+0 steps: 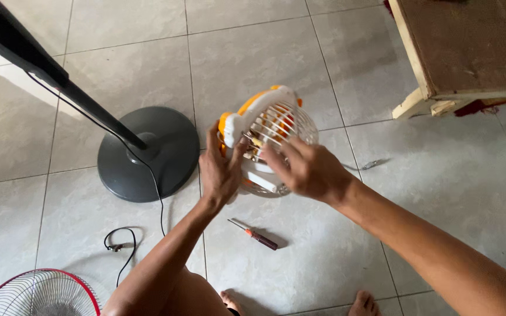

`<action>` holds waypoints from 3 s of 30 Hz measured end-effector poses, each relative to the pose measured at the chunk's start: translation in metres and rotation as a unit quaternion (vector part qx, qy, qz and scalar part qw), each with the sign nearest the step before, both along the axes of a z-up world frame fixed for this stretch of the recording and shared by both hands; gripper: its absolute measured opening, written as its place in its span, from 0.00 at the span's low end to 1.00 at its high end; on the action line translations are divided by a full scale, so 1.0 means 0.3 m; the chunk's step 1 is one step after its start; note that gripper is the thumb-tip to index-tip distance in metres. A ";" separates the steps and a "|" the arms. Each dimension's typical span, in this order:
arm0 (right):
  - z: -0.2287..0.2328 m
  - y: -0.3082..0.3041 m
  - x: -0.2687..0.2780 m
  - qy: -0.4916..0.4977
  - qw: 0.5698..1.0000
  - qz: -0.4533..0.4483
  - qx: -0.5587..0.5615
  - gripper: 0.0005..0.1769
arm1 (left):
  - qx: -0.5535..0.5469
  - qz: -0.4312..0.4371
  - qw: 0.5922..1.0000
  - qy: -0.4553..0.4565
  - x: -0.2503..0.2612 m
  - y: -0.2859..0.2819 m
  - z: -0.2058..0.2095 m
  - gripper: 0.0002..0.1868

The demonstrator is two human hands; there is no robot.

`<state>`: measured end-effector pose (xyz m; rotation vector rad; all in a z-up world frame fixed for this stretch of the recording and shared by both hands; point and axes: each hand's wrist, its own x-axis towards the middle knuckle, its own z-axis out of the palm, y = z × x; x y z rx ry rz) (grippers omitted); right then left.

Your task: The person disassembles a small yellow and white electric fan using a screwdriver. They remove the front grille, the fan blades, and the rear grille, placing the parts on the floor.

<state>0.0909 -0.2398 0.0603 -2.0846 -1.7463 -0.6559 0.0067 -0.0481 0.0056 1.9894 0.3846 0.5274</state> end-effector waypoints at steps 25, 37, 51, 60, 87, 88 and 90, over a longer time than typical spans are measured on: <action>0.037 0.053 -0.043 0.460 0.879 -0.126 0.024 0.18 | 0.034 0.033 0.999 0.011 -0.017 0.022 -0.010 0.34; 0.007 0.019 -0.016 -0.055 0.998 -0.002 -0.008 0.16 | 0.073 0.036 0.995 -0.053 -0.036 0.020 -0.017 0.34; 0.016 0.033 -0.011 0.665 0.741 -0.095 0.028 0.18 | 0.082 0.038 0.994 -0.061 -0.035 0.013 0.001 0.34; 0.083 0.048 -0.074 0.423 0.896 -0.087 0.102 0.15 | 0.071 0.034 0.994 -0.072 -0.037 0.015 0.025 0.34; 0.093 0.053 -0.053 0.473 0.863 -0.177 0.005 0.23 | 0.095 0.044 0.990 -0.092 -0.055 0.014 0.036 0.34; 0.085 0.046 -0.061 0.385 0.910 -0.157 0.015 0.21 | 0.105 0.048 0.989 -0.094 -0.057 0.014 0.041 0.34; 0.071 0.041 -0.076 0.196 0.974 -0.109 0.032 0.19 | 0.097 0.046 0.990 -0.090 -0.056 0.010 0.049 0.34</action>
